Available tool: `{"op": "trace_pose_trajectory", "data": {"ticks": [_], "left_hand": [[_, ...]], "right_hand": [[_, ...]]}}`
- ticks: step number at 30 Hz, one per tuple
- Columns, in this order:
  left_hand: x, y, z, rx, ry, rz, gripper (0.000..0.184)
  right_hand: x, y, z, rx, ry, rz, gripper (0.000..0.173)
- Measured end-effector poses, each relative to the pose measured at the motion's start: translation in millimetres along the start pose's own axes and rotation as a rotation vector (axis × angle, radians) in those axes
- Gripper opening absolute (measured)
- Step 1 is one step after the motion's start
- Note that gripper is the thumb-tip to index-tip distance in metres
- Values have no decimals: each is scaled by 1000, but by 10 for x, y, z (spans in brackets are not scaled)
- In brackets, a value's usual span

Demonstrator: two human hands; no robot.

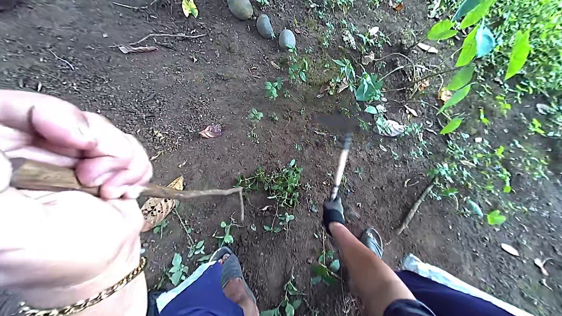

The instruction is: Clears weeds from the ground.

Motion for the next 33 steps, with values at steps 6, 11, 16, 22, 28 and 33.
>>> {"op": "trace_pose_trajectory", "data": {"ticks": [6,11,16,22,28,33], "left_hand": [[43,-228,-380,164,245,101,30],[-11,-129,-265,258,298,85,30],[79,-207,-224,300,145,209,25],[81,-215,-432,207,342,120,27],[-39,-180,-310,272,290,231,25],[-80,-492,-795,163,305,290,24]], "right_hand": [[180,33,-639,-304,-18,-100,52],[110,-219,-388,81,166,-73,53],[294,247,-443,-290,-14,5,51],[208,1,-881,-66,125,-62,50],[155,-34,-283,-72,65,-28,51],[287,-21,-738,-369,-17,-41,51]]}}
Point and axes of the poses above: each hand's wrist, its own x-axis towards the middle knuckle, its own z-axis out of the palm, y = z × x, the point moved 1 cm from there along x, towards the middle knuckle
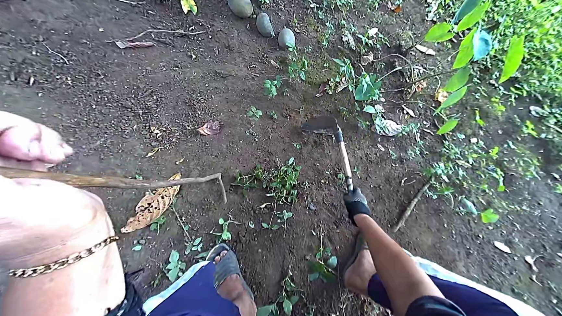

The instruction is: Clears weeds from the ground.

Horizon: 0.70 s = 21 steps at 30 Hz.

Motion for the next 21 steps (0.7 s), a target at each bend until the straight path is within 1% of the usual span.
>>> {"op": "trace_pose_trajectory", "data": {"ticks": [1,2,3,4,5,6,7,9,11,14,16,17,19,20,21], "left_hand": [[0,-47,-86,-41,-13,17,23],[-8,-23,-190,-58,-119,16,22],[1,84,-251,-20,-267,-9,23],[17,228,46,14,-33,-31,26],[63,330,224,42,64,-36,28],[65,390,279,71,62,-48,29],[26,415,271,96,32,-66,29],[-1,406,272,91,26,-58,28],[20,385,293,65,49,-45,25],[-15,406,275,75,41,-59,31],[-6,394,289,78,74,-64,32],[4,382,294,73,77,-51,30],[56,322,285,50,56,12,27],[80,297,284,51,40,39,25],[96,282,287,65,26,61,24]], "right_hand": [[-3,-41,-58,34,32,-6,51],[-15,-111,-80,105,75,-8,51],[-41,-205,-59,211,125,-7,51],[-72,-314,3,311,163,-2,52],[-95,-398,109,390,185,4,53],[-83,-424,255,423,186,14,52],[-71,-387,400,403,154,28,51],[-36,-144,614,240,31,37,51],[-62,58,566,161,-30,46,50],[-142,122,219,101,-1,25,48],[-177,19,118,168,65,11,46],[-208,-55,142,245,97,14,47],[-296,-101,375,396,149,22,47],[-349,-35,540,402,148,32,48],[-404,92,693,337,108,44,50]]}}
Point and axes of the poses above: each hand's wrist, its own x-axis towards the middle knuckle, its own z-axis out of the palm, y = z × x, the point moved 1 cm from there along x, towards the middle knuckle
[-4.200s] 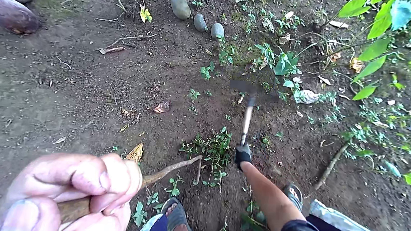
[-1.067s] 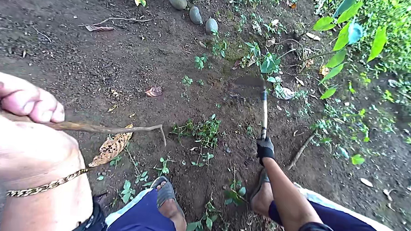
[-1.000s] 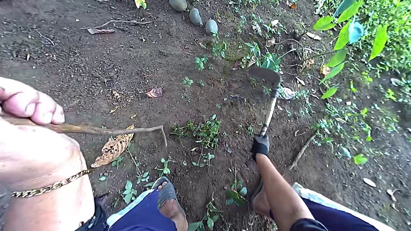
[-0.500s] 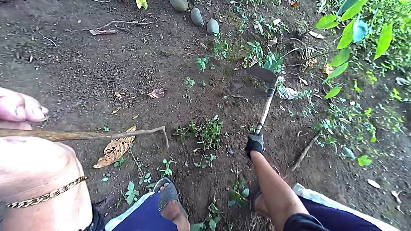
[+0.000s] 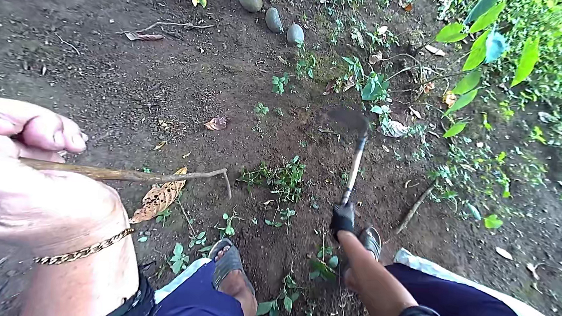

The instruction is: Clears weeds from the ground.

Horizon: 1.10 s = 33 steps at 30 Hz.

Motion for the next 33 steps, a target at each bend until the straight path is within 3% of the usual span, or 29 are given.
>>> {"op": "trace_pose_trajectory", "data": {"ticks": [4,8,13,16,20,21,23,27,30,33], "left_hand": [[30,20,56,48,-22,30,21],[11,10,43,22,-23,9,24],[9,91,73,34,-28,11,22],[24,87,102,42,-5,7,22],[59,-279,-165,-91,-97,102,23],[64,-319,-210,-116,-128,113,25],[56,-94,-15,-46,-26,32,26],[49,11,51,42,-35,10,22],[30,-5,86,31,-35,4,21],[67,-2,97,16,-22,-4,25]], "right_hand": [[-89,545,37,-318,-152,40,53],[-71,253,-217,-243,-125,3,51],[-190,-106,51,24,2,22,48],[-153,224,45,-239,-149,40,52],[21,287,-441,-398,-183,-2,56],[42,227,-507,-360,-162,-17,54],[26,56,-480,-199,-80,-26,48],[-247,-197,-4,127,-19,20,45],[-320,212,200,-163,-237,40,49],[-239,598,110,-467,-398,-22,55]]}}
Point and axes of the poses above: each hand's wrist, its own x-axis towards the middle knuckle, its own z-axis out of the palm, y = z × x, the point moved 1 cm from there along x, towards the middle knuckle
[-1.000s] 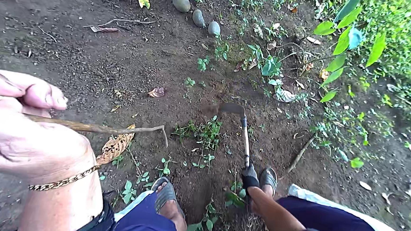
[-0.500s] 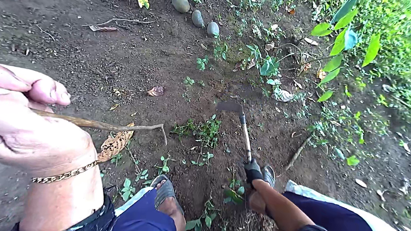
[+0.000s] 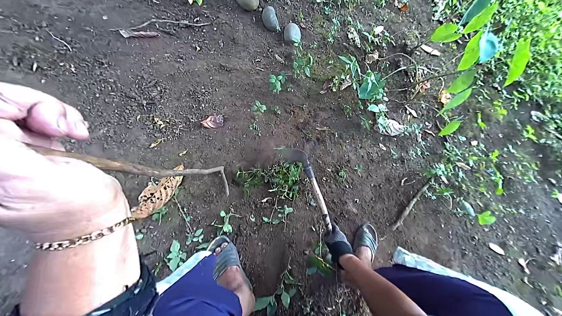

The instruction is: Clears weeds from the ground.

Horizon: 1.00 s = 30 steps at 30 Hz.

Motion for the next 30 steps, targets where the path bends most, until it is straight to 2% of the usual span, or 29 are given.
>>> {"op": "trace_pose_trajectory", "data": {"ticks": [2,4,6,8,11,12,14,16,18,21,22,25,27,28,30], "left_hand": [[-17,39,-32,-35,3,-24,29],[-15,16,-86,-49,25,-43,29],[-29,-18,-120,-10,41,-46,28],[-54,18,-81,31,7,-15,27],[-79,53,-32,52,-41,39,22],[-87,74,-24,64,-42,30,21],[-75,98,-19,80,-19,1,22],[-47,49,-84,85,3,-23,23],[-55,-20,-223,83,8,-62,26],[-135,-46,-354,66,11,-80,27],[-140,-50,-320,78,46,-69,28],[-223,-45,-430,90,12,-75,28],[-232,-35,-474,113,12,-70,30],[-225,-35,-485,120,15,-66,31],[-201,-74,-500,122,21,-48,31]], "right_hand": [[-73,46,-146,-19,18,-23,53],[-54,-120,-317,105,80,-42,51],[-7,-494,-487,372,187,-109,47],[40,-1018,-623,763,242,-223,45],[202,-1840,-677,1271,145,-264,44],[290,-2002,-567,1287,135,-259,42],[456,-1991,-207,1005,123,-275,43],[587,-1648,144,621,9,-258,51],[560,-1400,257,473,-65,-230,50],[427,-1358,-5,493,-61,-223,46],[411,-1468,-132,538,-35,-235,44],[468,-1988,-363,815,43,-252,47],[620,-2304,-302,912,89,-245,46],[707,-2339,-192,874,114,-236,46],[786,-2129,58,667,82,-221,50]]}}
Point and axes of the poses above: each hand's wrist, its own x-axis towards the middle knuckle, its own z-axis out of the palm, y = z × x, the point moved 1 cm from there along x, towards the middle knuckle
